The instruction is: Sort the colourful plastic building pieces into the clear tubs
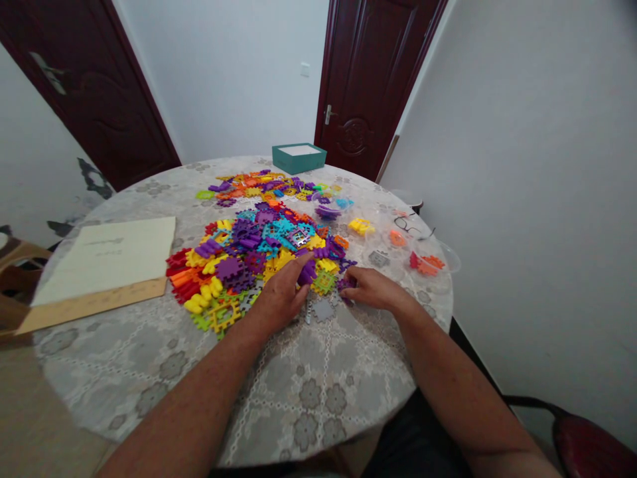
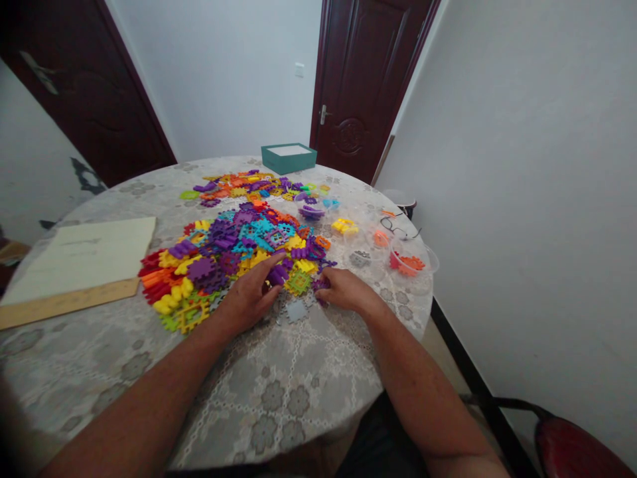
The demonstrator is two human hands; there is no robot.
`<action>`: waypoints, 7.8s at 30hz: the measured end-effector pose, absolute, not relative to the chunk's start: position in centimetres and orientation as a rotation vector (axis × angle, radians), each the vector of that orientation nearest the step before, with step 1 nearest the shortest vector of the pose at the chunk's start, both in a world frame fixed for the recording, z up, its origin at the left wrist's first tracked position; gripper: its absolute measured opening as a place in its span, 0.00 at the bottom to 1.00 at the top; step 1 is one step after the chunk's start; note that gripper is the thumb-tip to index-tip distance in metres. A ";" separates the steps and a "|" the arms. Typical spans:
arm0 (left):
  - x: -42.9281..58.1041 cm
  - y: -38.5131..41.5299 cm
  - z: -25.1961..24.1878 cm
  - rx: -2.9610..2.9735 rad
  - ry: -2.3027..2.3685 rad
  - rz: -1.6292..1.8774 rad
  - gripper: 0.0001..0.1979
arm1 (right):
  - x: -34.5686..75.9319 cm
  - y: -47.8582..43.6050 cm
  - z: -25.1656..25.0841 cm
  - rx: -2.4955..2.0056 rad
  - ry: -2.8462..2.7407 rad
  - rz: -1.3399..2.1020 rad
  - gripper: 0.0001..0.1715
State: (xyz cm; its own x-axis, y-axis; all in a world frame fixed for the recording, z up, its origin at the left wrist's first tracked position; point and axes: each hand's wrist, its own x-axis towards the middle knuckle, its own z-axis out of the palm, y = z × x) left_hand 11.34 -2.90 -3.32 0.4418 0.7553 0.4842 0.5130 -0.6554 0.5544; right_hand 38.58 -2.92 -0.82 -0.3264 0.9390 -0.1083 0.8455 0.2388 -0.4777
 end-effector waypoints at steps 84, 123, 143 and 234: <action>11.1 -3.4 -1.4 1.700 0.906 0.929 0.24 | 33.1 -3.2 -0.4 -1.303 -1.768 0.984 0.16; 10.8 -2.7 -2.9 2.447 1.180 1.095 0.12 | 36.8 -3.3 2.8 -1.641 -2.467 0.635 0.18; 10.7 -2.8 -2.4 2.435 1.209 1.034 0.14 | 35.1 -3.2 0.0 -1.710 -2.409 0.263 0.07; 8.5 -1.5 -2.0 2.354 1.488 1.314 0.13 | 46.2 13.4 8.4 -1.816 -1.630 -0.350 0.21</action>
State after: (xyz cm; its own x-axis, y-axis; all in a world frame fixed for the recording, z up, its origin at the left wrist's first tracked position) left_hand 8.52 -1.49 -1.96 0.1697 0.7646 0.6218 0.7117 -0.5315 0.4593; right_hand 46.23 13.43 8.41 0.1862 0.7783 0.5996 0.9558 -0.0020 -0.2942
